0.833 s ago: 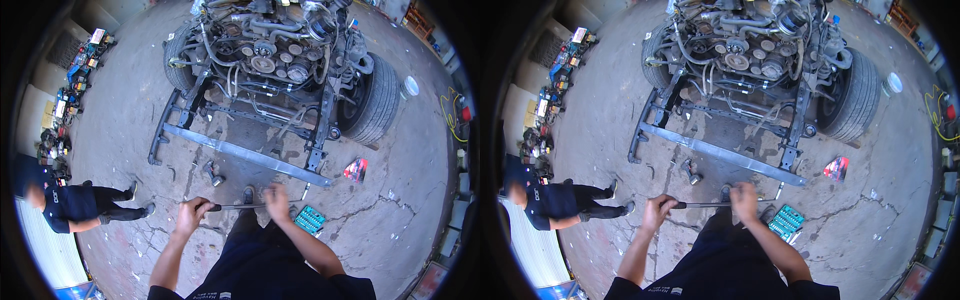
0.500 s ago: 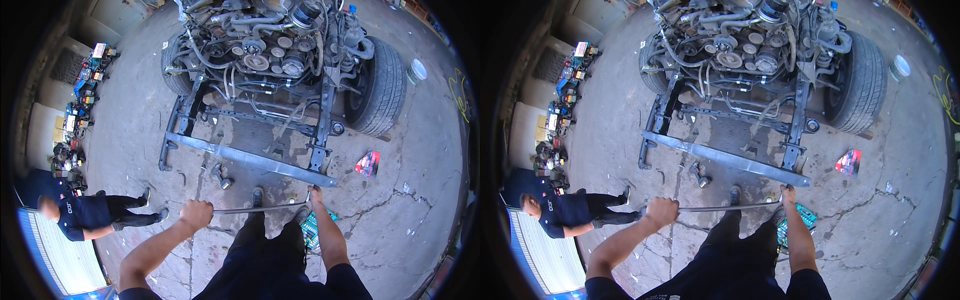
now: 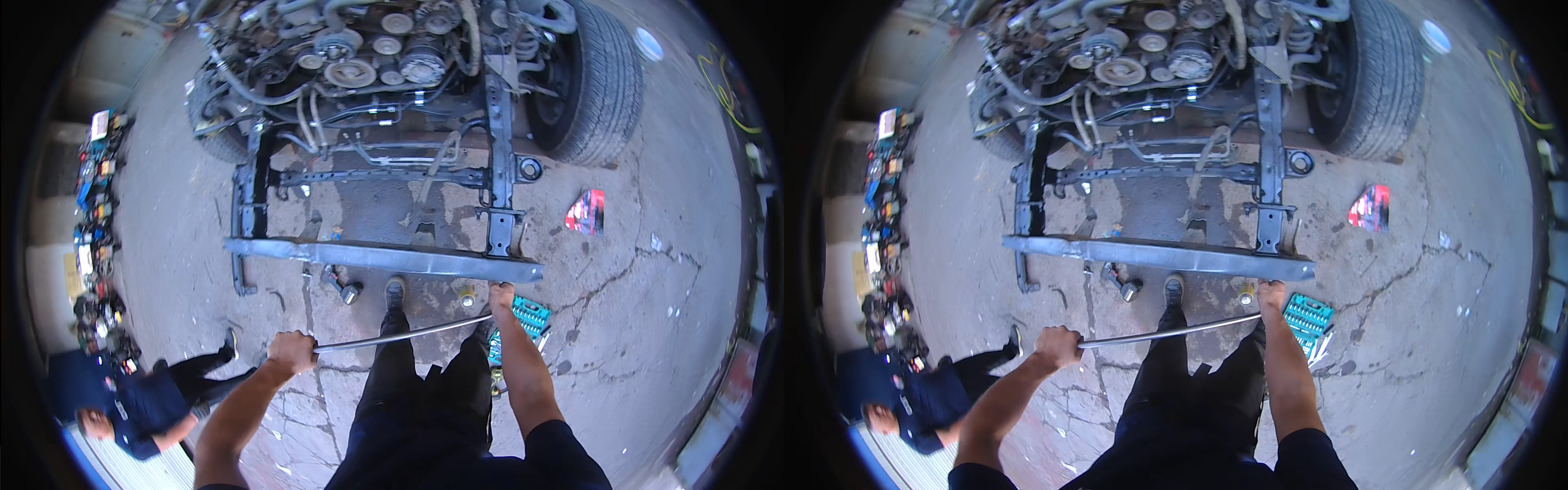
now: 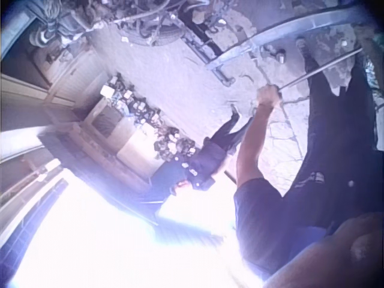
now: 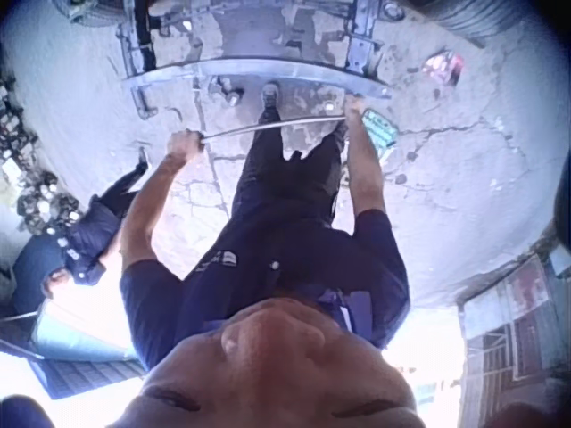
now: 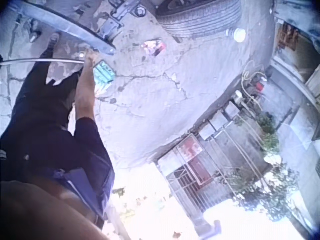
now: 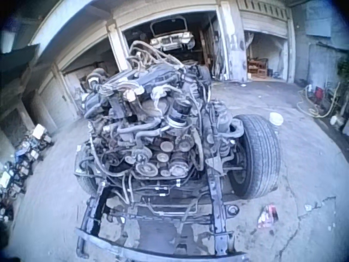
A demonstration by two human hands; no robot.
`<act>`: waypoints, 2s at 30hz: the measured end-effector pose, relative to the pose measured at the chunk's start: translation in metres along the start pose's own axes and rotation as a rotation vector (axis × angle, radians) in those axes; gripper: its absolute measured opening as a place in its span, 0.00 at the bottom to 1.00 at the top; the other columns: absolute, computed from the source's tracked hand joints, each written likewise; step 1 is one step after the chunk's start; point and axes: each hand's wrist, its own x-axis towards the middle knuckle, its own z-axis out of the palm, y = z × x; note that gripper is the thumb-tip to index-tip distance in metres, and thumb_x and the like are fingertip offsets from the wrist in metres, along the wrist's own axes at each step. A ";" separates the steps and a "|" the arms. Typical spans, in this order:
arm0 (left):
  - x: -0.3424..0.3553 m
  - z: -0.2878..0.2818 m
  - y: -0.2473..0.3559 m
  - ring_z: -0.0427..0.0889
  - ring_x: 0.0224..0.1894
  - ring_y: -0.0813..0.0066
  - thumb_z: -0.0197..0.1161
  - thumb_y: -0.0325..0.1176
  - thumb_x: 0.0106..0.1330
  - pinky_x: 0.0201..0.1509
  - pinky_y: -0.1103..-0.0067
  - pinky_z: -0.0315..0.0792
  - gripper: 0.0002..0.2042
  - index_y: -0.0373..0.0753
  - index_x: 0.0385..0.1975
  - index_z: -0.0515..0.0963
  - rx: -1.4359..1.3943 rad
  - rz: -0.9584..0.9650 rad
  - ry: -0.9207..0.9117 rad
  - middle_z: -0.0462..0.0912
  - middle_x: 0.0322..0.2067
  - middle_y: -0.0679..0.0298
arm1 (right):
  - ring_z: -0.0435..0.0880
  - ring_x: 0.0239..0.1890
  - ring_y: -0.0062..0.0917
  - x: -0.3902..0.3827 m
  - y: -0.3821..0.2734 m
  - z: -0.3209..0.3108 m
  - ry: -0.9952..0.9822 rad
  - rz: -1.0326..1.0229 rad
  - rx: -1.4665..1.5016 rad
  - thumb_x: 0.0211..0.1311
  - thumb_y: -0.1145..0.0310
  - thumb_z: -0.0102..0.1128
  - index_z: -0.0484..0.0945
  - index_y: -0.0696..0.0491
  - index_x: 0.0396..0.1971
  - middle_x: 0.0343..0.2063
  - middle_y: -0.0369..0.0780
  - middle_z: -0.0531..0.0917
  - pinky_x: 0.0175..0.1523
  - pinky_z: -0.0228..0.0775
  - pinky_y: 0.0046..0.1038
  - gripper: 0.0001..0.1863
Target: The person works on a detached car bumper, using a socket wrench and an impact driver to loosen and remove bolts. They apply lubricant to the bolt area and continue removing fasteners from the bumper.
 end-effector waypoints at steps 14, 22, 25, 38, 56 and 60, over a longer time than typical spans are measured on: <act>0.193 0.132 -0.069 0.87 0.29 0.58 0.63 0.44 0.56 0.35 0.61 0.80 0.09 0.48 0.29 0.84 -0.102 0.395 0.226 0.86 0.25 0.61 | 0.85 0.47 0.47 0.002 0.009 -0.011 0.106 0.328 -0.298 0.60 0.61 0.61 0.82 0.58 0.41 0.42 0.53 0.86 0.50 0.75 0.38 0.17; 0.263 0.171 -0.070 0.87 0.30 0.57 0.63 0.45 0.55 0.38 0.61 0.80 0.10 0.50 0.32 0.84 -0.155 0.484 0.238 0.87 0.27 0.60 | 0.86 0.42 0.47 0.002 0.023 -0.017 0.236 0.129 -0.331 0.59 0.64 0.59 0.83 0.57 0.37 0.37 0.50 0.87 0.46 0.75 0.37 0.13; 0.285 0.177 -0.065 0.86 0.31 0.53 0.63 0.44 0.55 0.38 0.59 0.80 0.09 0.48 0.30 0.84 -0.234 0.492 0.229 0.86 0.27 0.57 | 0.86 0.41 0.49 0.000 0.017 -0.018 0.185 0.099 -0.352 0.59 0.62 0.60 0.83 0.58 0.37 0.35 0.51 0.87 0.45 0.75 0.39 0.14; 0.186 0.136 -0.066 0.86 0.27 0.48 0.63 0.46 0.59 0.35 0.56 0.79 0.11 0.47 0.27 0.83 -0.195 0.313 0.306 0.85 0.24 0.54 | 0.85 0.41 0.49 -0.031 -0.052 -0.009 0.271 0.347 -0.262 0.55 0.58 0.68 0.81 0.58 0.32 0.33 0.51 0.86 0.48 0.77 0.42 0.17; 0.016 0.025 -0.021 0.85 0.35 0.41 0.64 0.47 0.58 0.45 0.55 0.78 0.13 0.44 0.28 0.84 -0.138 0.004 0.071 0.85 0.27 0.51 | 0.84 0.44 0.50 -0.034 -0.076 -0.036 -0.101 0.330 -0.108 0.61 0.50 0.61 0.85 0.53 0.38 0.36 0.53 0.86 0.52 0.75 0.45 0.20; -0.004 -0.003 -0.002 0.84 0.40 0.43 0.64 0.49 0.59 0.47 0.55 0.77 0.14 0.45 0.30 0.84 -0.109 -0.107 -0.077 0.86 0.32 0.50 | 0.84 0.47 0.49 -0.026 -0.070 -0.040 -0.217 0.348 -0.066 0.60 0.49 0.60 0.86 0.52 0.39 0.40 0.53 0.86 0.52 0.76 0.45 0.21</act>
